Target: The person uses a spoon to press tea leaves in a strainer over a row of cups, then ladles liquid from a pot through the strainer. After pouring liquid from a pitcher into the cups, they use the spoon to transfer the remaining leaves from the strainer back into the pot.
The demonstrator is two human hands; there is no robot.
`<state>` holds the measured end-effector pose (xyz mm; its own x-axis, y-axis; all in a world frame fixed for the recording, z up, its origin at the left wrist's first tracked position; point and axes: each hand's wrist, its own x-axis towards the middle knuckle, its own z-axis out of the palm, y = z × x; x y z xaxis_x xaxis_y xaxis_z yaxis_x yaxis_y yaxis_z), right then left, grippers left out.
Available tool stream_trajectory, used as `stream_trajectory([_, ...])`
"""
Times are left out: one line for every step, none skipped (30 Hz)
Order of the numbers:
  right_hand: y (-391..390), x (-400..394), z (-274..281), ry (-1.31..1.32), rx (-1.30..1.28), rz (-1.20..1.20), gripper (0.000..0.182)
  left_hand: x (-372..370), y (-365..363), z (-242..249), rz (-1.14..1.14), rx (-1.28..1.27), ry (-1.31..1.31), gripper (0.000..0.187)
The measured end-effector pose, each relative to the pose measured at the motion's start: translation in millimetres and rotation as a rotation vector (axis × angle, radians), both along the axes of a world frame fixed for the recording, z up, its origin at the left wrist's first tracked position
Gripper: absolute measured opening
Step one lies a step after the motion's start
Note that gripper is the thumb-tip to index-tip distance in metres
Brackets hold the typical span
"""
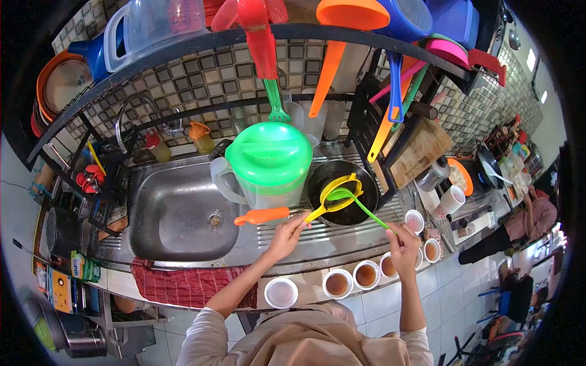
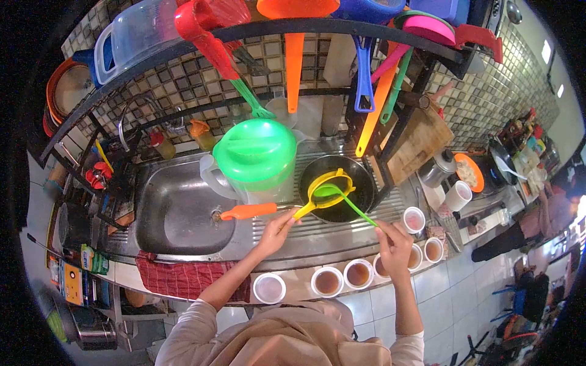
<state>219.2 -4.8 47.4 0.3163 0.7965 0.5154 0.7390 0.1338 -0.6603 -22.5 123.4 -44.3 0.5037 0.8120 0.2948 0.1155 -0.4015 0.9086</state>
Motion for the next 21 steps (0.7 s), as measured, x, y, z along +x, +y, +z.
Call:
stream_trajectory([0,1,-3,0.0,-0.001,-0.003,0.015,0,0,-1,-0.003,-0.001,0.0,0.032])
stream_trajectory([2,2,-7,-0.086,0.019,0.034,0.017,1,1,-3,-0.001,0.015,0.008,0.032])
stream_trajectory([2,2,-10,-0.171,0.039,0.072,0.019,1,2,-3,0.003,0.031,0.017,0.032])
stream_trajectory([2,4,-8,-0.171,0.041,0.073,0.019,0,3,-4,0.003,0.033,0.017,0.032])
stream_trajectory([1,5,-5,-0.176,0.014,0.089,0.02,0,3,-3,0.024,0.061,0.031,0.032])
stream_trajectory([0,7,-1,-0.181,-0.013,0.107,0.022,-2,3,-2,0.047,0.088,0.046,0.032])
stream_trajectory([0,9,2,-0.181,-0.013,0.112,0.022,-2,2,-3,0.052,0.087,0.046,0.032])
stream_trajectory([-1,11,4,-0.215,-0.003,0.083,0.023,-3,2,-4,0.088,0.106,0.075,0.032])
stream_trajectory([-2,12,6,-0.249,0.005,0.053,0.023,-2,2,-5,0.123,0.124,0.103,0.031])
stream_trajectory([-1,11,5,-0.25,0.004,0.054,0.023,-2,1,-5,0.124,0.122,0.102,0.031])
stream_trajectory([0,8,3,-0.253,0.043,0.04,0.024,-1,0,-3,0.145,0.158,0.123,0.031])
stream_trajectory([1,5,2,-0.257,0.082,0.025,0.024,0,0,-1,0.166,0.196,0.145,0.031])
stream_trajectory([1,3,2,-0.257,0.082,0.023,0.024,1,-1,2,0.164,0.196,0.144,0.031])
stream_trajectory([1,0,3,-0.309,0.045,0.041,0.024,2,-2,5,0.171,0.223,0.149,0.031])
stream_trajectory([1,-2,4,-0.36,0.008,0.059,0.023,3,-3,6,0.18,0.251,0.154,0.031])
stream_trajectory([0,-1,4,-0.36,0.007,0.06,0.023,3,-3,5,0.18,0.25,0.154,0.031])
stream_trajectory([-1,0,4,-0.365,0.001,0.051,0.023,3,-2,4,0.191,0.252,0.139,0.032])
stream_trajectory([-1,2,4,-0.37,-0.005,0.043,0.023,3,-2,3,0.202,0.252,0.124,0.033])
stream_trajectory([-1,4,4,-0.37,-0.008,0.045,0.023,2,-3,2,0.203,0.249,0.124,0.033])
stream_trajectory([-1,6,3,-0.311,0.018,0.047,0.022,1,-4,3,0.202,0.234,0.112,0.034])
stream_trajectory([-2,7,2,-0.252,0.044,0.047,0.021,1,-4,3,0.2,0.219,0.101,0.034])
